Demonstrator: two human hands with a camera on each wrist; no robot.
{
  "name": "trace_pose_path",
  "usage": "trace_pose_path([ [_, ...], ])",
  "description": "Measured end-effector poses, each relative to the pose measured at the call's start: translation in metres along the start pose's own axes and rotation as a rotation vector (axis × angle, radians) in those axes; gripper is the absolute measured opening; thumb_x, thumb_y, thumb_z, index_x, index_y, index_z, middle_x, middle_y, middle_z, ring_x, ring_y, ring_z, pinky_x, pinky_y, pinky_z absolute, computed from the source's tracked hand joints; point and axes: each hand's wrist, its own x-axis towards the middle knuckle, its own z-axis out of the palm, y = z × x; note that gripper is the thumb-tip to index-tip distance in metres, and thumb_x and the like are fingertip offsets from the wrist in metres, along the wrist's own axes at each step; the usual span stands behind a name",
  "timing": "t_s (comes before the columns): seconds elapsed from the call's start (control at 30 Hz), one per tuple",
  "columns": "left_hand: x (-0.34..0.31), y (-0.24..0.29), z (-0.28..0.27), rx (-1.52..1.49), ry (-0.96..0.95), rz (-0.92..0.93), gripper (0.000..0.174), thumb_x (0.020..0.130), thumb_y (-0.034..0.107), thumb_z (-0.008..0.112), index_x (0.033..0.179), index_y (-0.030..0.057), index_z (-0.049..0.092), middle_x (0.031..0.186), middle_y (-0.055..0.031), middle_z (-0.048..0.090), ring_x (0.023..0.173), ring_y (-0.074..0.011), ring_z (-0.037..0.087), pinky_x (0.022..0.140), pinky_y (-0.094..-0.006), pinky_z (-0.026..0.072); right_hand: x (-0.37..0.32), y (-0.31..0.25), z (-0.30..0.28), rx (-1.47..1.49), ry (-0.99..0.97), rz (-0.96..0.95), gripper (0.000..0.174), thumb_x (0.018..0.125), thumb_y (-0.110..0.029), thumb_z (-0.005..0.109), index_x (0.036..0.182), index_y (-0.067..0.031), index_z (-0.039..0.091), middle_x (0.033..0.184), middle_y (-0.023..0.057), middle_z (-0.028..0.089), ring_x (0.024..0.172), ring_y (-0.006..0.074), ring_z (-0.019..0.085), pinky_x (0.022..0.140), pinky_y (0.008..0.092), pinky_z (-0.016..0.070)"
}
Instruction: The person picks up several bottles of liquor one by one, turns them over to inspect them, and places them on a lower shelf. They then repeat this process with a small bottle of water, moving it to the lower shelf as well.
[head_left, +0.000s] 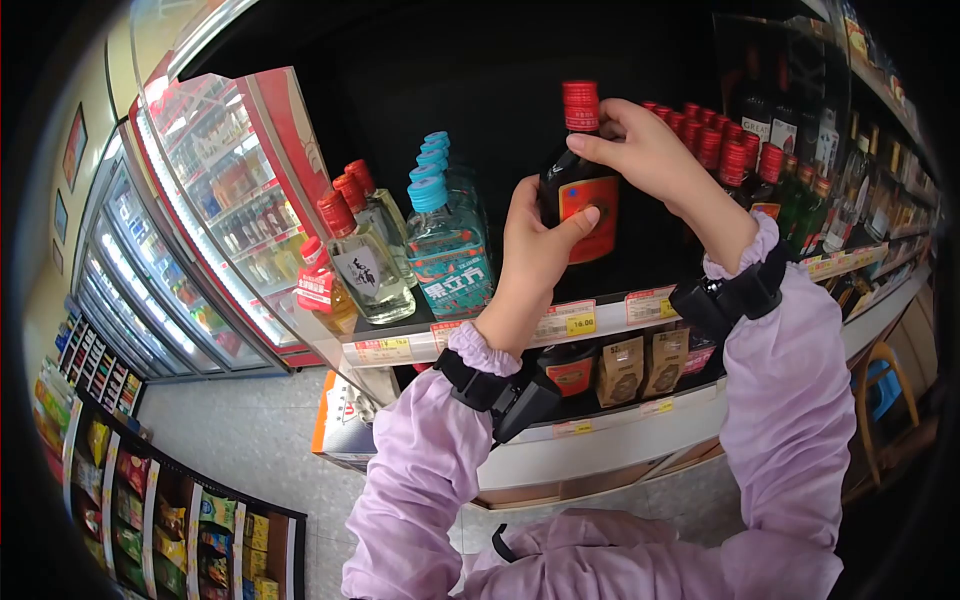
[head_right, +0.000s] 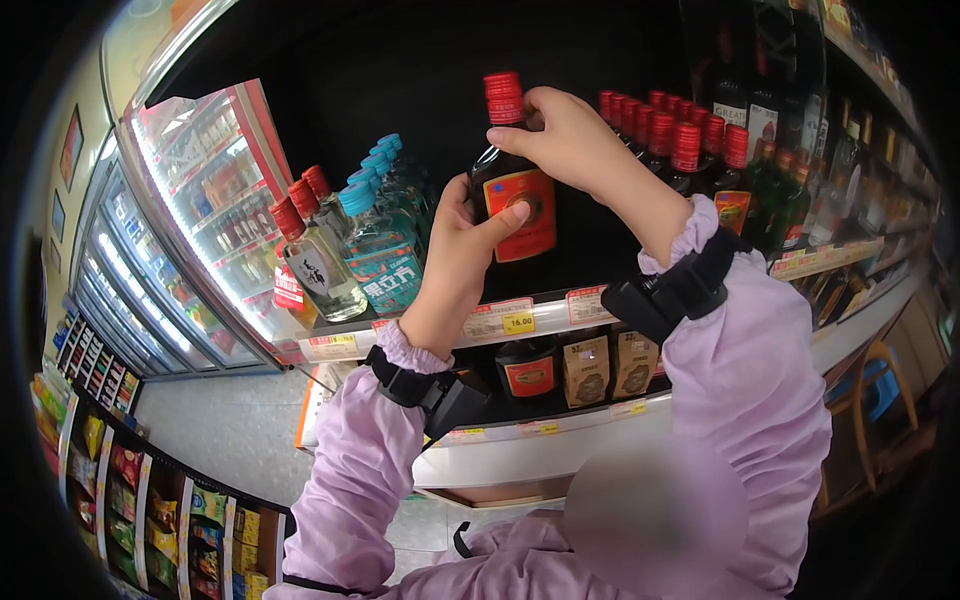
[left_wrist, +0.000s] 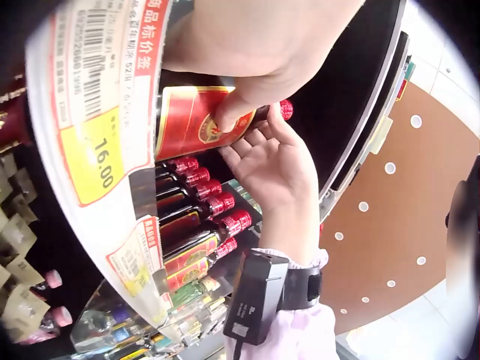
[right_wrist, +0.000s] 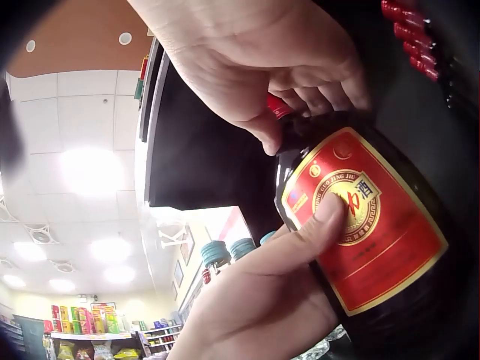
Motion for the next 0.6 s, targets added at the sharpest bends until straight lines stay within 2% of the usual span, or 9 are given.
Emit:
trace_pose_path([
  [0.17,0.012,-0.008,0.001,0.036,-0.003,-0.016,0.043,0.076,0.004,0.069,0.11,-0.001,0.042,0.1,-0.0087,0.057,0.092,-0.0134,0.056,0.08,-0.0267,0.0474,0.007,0.003,-0.001,-0.094,0.027,0.08,0.04,0.079,-0.026,0.065,0.104,0.0024,0.054,0.095,0.0109,0.061,0.09,0.0177,0.058,0.081,0.0291,0.0441],
  [0.27,0.019,-0.01,0.003,0.071,0.006,-0.031,0.043,0.076,0.002,0.067,0.11,-0.001,0.043,0.098,-0.008,0.055,0.089,-0.0125,0.054,0.076,-0.025,0.0463,0.013,0.007,-0.001,-0.147,0.044,0.058,0.038,0.078,-0.026,0.066,0.101,0.0031,0.055,0.093,0.0111,0.06,0.088,0.0178,0.058,0.078,0.0288,0.0447],
  [0.37,0.024,-0.008,0.002,0.23,-0.001,-0.046,0.049,0.076,0.006,0.069,0.115,-0.0048,0.04,0.101,-0.0117,0.056,0.092,-0.0164,0.056,0.08,-0.0272,0.0473,0.021,0.01,0.001,-0.215,0.076,0.104,0.037,0.077,-0.025,0.066,0.098,0.0035,0.055,0.089,0.0109,0.059,0.083,0.0172,0.057,0.073,0.0298,0.045],
  [0.43,0.028,-0.01,0.0,0.445,0.045,-0.095,0.06,0.077,0.005,0.066,0.124,-0.0085,0.033,0.109,-0.019,0.053,0.1,-0.0209,0.054,0.083,-0.0289,0.0461,0.024,0.01,0.004,-0.218,0.101,0.119,0.035,0.077,-0.024,0.067,0.096,0.0032,0.055,0.088,0.0109,0.059,0.082,0.0174,0.057,0.071,0.0305,0.0448],
  [0.47,0.028,-0.011,-0.002,0.444,0.048,-0.088,0.06,0.077,0.005,0.066,0.124,-0.0085,0.033,0.109,-0.019,0.053,0.1,-0.0209,0.054,0.083,-0.0289,0.0461,0.025,0.01,0.005,-0.217,0.127,0.135,0.034,0.077,-0.022,0.067,0.095,0.003,0.054,0.086,0.0109,0.058,0.08,0.0176,0.056,0.069,0.0312,0.0445],
  [0.53,0.026,-0.01,-0.004,0.629,0.076,-0.097,0.069,0.076,0.002,0.062,0.132,-0.0105,0.023,0.119,-0.0264,0.046,0.108,-0.0261,0.05,0.087,-0.0302,0.0435,0.033,0.016,0.007,-0.248,0.149,0.148,0.033,0.077,-0.021,0.067,0.095,0.0027,0.054,0.086,0.011,0.058,0.079,0.0179,0.056,0.069,0.0312,0.0442],
  [0.57,0.025,-0.009,-0.004,0.63,0.079,-0.088,0.069,0.076,0.002,0.062,0.132,-0.0105,0.023,0.119,-0.0264,0.046,0.108,-0.0261,0.05,0.087,-0.0302,0.0435,0.038,0.019,0.01,-0.277,0.168,0.168,0.032,0.077,-0.02,0.067,0.094,0.0025,0.054,0.085,0.011,0.057,0.079,0.0182,0.056,0.069,0.0311,0.0439],
  [0.6,0.023,0.003,0.001,0.632,0.036,-0.169,0.071,0.075,0.0,0.061,0.133,-0.0103,0.021,0.122,-0.0281,0.043,0.111,-0.028,0.048,0.088,-0.0303,0.0423,0.044,0.026,0.012,-0.267,0.185,0.168,0.03,0.077,-0.019,0.066,0.094,0.0023,0.053,0.087,0.0124,0.058,0.08,0.0198,0.057,0.07,0.032,0.0444],
])
